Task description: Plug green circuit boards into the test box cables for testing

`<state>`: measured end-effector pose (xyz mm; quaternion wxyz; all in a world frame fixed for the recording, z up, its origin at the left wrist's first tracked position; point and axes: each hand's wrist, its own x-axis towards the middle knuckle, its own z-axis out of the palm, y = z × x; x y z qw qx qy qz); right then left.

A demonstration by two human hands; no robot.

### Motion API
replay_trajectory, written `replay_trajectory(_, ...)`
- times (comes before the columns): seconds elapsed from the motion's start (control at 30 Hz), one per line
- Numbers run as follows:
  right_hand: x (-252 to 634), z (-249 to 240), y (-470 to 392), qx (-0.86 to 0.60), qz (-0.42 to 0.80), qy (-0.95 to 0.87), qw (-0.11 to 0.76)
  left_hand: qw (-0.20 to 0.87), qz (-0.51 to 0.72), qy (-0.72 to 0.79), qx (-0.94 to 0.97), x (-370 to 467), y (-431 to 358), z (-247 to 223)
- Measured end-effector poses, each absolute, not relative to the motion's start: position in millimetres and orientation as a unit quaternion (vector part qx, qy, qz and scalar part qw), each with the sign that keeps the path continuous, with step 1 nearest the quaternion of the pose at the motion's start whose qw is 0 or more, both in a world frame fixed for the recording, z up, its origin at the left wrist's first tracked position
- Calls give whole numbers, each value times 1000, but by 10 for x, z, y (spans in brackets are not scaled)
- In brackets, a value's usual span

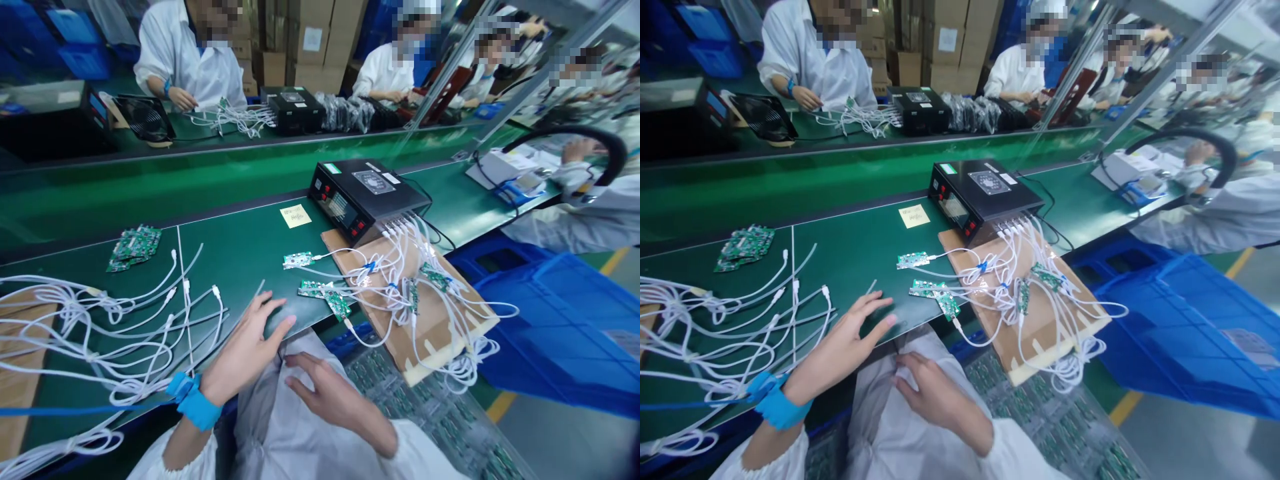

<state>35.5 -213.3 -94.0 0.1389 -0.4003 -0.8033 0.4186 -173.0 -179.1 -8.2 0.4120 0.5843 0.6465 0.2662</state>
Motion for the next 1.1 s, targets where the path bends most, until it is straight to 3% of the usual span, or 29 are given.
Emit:
replay_trajectory(0.07, 502, -382, -2042, -362, 409, -826, 142, 406, 284, 644, 583, -1712, -1728, -146)
replay_trajectory(0.2, 516, 318, -1626, -385, 176, -897, 131, 408, 353, 629, 559, -1629, -1547, -312)
replay_trajectory(0.3, 238, 418, -1168, -388, 7, -919, 65, 415, 420, 616, 521, -1548, -1383, -440)
replay_trajectory(0.43, -210, 265, -664, -390, -90, -916, -14, 407, 463, 606, 502, -1508, -1169, -595)
replay_trajectory(0.67, -390, 125, -362, -379, -19, -917, -119, 342, 478, 610, 532, -1525, -953, -727)
replay_trajectory(0.9, -228, 211, -224, -335, 26, -938, -85, 296, 519, 575, 558, -1375, -685, -696)
replay_trajectory(1.1, -145, 142, -160, -318, 19, -946, -67, 325, 572, 549, 516, -1298, -607, -710)
